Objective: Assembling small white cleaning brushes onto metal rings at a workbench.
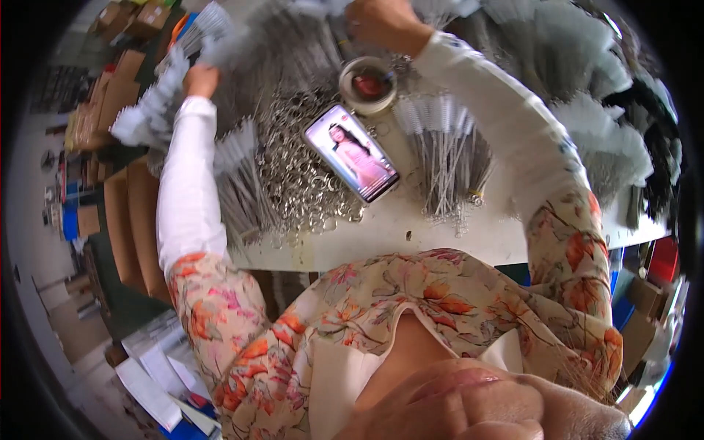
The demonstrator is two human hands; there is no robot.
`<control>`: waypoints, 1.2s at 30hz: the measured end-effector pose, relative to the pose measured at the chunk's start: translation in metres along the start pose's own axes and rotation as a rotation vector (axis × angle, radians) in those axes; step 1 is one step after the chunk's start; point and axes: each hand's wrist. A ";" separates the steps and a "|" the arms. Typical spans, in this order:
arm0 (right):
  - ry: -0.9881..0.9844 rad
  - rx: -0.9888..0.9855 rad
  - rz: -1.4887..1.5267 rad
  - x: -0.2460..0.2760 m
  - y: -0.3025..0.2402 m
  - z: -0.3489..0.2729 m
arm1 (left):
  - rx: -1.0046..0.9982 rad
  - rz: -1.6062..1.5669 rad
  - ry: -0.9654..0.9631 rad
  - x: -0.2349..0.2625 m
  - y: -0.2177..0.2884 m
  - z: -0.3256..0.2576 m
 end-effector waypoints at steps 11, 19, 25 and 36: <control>0.655 -0.120 1.531 0.066 0.130 -0.024 | 0.087 -1.615 0.029 0.083 0.001 -0.068; 0.581 -0.679 0.122 0.093 0.305 -0.172 | 0.095 -1.426 -0.068 0.105 0.073 -0.258; 0.379 -0.692 -0.137 0.062 0.304 -0.167 | 0.092 -1.711 -0.296 0.065 0.127 -0.324; 1.051 -0.227 -0.092 0.111 0.248 -0.118 | 0.139 -2.082 -0.456 0.011 0.188 -0.351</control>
Point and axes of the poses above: each hand's wrist, its own z-axis towards the middle knuckle, its own x-axis out of the back of the hand, y = z × x, and after that the axes turned 2 degrees about -y, right-handed
